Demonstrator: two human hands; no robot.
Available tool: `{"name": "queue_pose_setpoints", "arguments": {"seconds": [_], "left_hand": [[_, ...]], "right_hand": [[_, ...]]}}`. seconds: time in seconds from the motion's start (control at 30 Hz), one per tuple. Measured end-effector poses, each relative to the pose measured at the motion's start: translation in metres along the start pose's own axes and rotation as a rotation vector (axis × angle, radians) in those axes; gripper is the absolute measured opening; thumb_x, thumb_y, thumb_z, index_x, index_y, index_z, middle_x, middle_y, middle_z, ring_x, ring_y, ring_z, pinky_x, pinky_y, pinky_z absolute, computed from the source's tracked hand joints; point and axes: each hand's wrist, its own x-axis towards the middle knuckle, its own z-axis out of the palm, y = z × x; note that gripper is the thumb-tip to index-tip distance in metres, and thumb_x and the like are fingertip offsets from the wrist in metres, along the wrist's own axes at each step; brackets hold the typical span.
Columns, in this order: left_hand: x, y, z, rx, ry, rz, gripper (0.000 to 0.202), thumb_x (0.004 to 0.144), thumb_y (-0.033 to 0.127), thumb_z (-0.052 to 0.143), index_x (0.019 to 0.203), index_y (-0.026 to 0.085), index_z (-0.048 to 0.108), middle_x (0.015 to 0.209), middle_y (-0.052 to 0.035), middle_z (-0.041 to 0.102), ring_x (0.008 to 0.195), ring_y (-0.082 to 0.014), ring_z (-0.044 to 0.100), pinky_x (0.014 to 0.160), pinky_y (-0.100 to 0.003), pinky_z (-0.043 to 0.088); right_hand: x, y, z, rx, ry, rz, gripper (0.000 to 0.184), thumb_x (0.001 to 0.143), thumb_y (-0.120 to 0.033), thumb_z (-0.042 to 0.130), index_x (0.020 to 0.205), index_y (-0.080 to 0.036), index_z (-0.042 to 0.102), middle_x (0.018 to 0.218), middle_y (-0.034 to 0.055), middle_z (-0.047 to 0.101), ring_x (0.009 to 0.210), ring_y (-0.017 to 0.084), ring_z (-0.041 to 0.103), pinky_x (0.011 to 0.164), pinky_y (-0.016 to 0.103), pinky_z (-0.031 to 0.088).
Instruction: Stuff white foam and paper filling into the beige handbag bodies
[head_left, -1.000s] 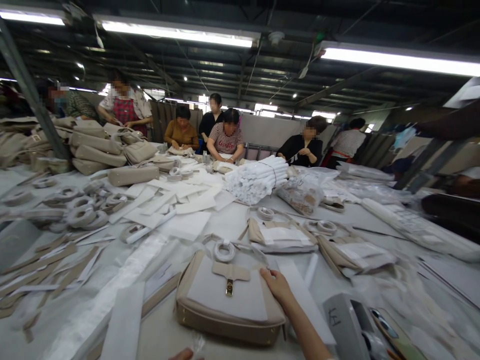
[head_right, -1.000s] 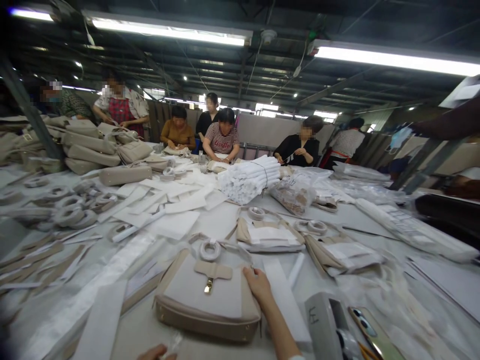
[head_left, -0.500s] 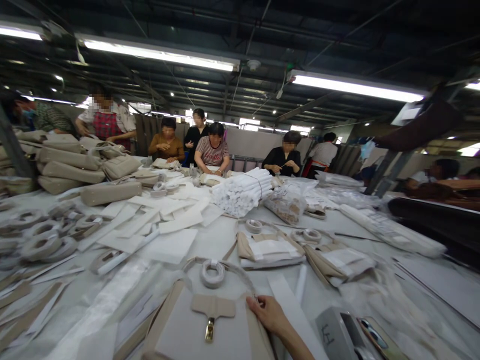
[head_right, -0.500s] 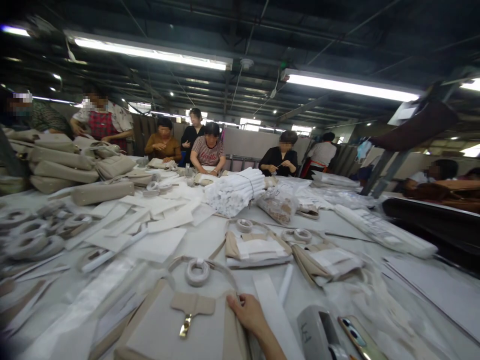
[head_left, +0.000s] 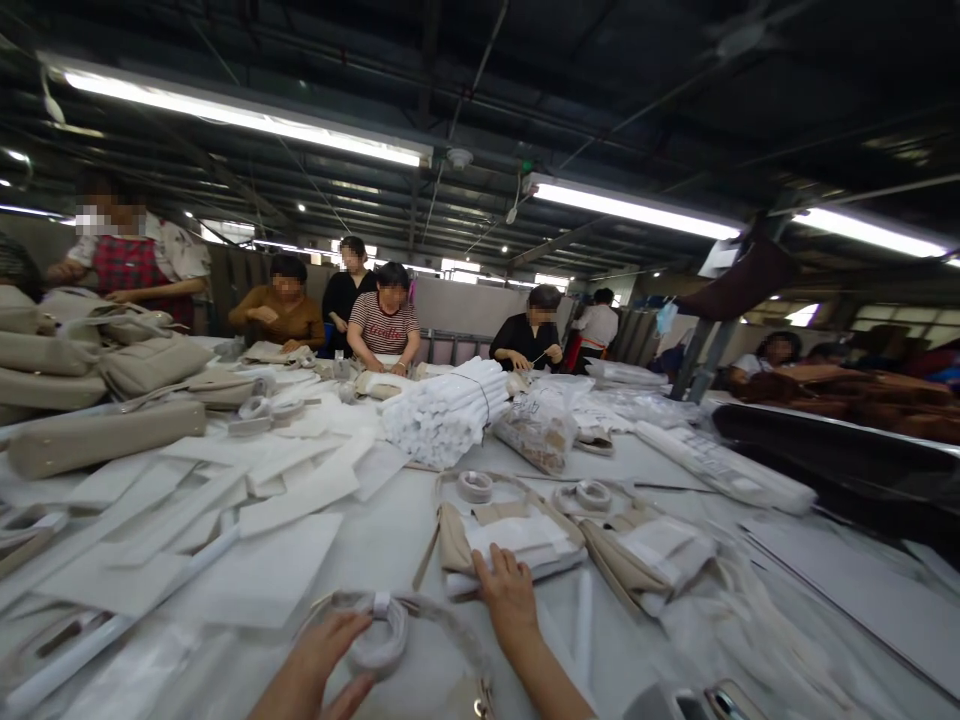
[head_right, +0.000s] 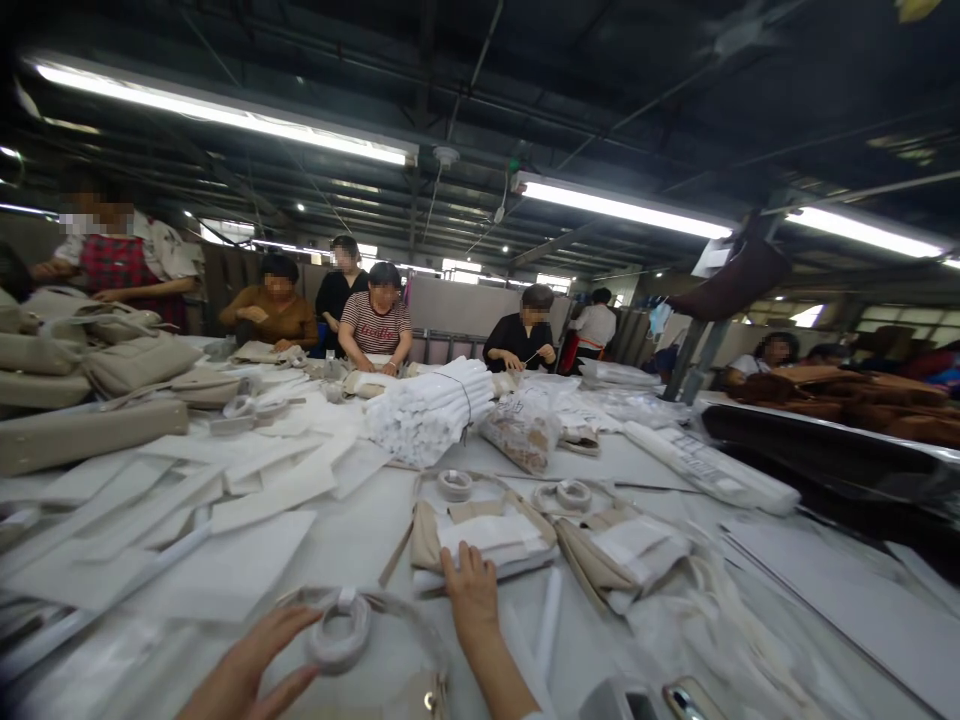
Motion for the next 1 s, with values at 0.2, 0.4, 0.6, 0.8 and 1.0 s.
{"name": "queue_pose_setpoints", "arguments": {"seconds": [0.2, 0.4, 0.6, 0.8, 1.0], "left_hand": [[0.070, -0.021, 0.031, 0.283, -0.310, -0.150, 0.063, 0.078, 0.036, 0.053, 0.137, 0.016, 0.040, 0.142, -0.0111, 0.042, 0.131, -0.0268, 0.036, 0.112, -0.043, 0.028], [0.092, -0.016, 0.039, 0.398, -0.517, -0.217, 0.070, 0.071, 0.028, 0.055, 0.138, 0.017, 0.038, 0.135, -0.0135, 0.049, 0.126, -0.0318, 0.041, 0.109, -0.052, 0.024], [0.098, -0.020, 0.039, 0.387, -0.472, -0.137, 0.043, 0.077, 0.031, 0.050, 0.119, 0.022, 0.055, 0.120, -0.0115, 0.057, 0.116, -0.0297, 0.048, 0.102, -0.047, 0.030], [0.105, -0.014, 0.035, 0.412, -0.545, -0.092, 0.035, 0.069, 0.026, 0.057, 0.103, 0.022, 0.060, 0.112, -0.0096, 0.059, 0.106, -0.0301, 0.053, 0.092, -0.045, 0.040], [0.112, -0.017, 0.031, 0.421, -0.530, -0.094, 0.034, 0.075, 0.025, 0.053, 0.108, 0.017, 0.059, 0.116, -0.0134, 0.059, 0.109, -0.0327, 0.053, 0.092, -0.049, 0.042]], "right_hand": [[0.032, 0.013, 0.015, -0.030, -0.002, 0.052, 0.039, 0.089, -0.012, 0.049, 0.122, -0.032, 0.053, 0.126, 0.0096, 0.054, 0.110, 0.029, 0.050, 0.082, 0.044, 0.042], [0.060, 0.029, 0.021, -0.005, -0.024, 0.137, 0.046, 0.085, -0.003, 0.045, 0.120, -0.030, 0.055, 0.129, 0.0095, 0.053, 0.117, 0.028, 0.047, 0.089, 0.046, 0.040], [0.068, 0.007, 0.008, 0.064, -0.057, 0.080, 0.058, 0.076, 0.000, 0.046, 0.129, -0.023, 0.048, 0.139, 0.0127, 0.045, 0.131, 0.028, 0.034, 0.104, 0.054, 0.026], [0.067, -0.034, 0.009, 0.265, -0.108, -0.412, 0.039, 0.089, -0.017, 0.045, 0.126, -0.025, 0.051, 0.142, 0.0082, 0.043, 0.133, 0.024, 0.033, 0.109, 0.052, 0.024], [0.062, -0.011, 0.060, 0.141, -0.065, -0.501, 0.034, 0.081, 0.004, 0.040, 0.090, -0.011, 0.069, 0.096, 0.0137, 0.069, 0.121, 0.024, 0.050, 0.109, 0.046, 0.030]]}}
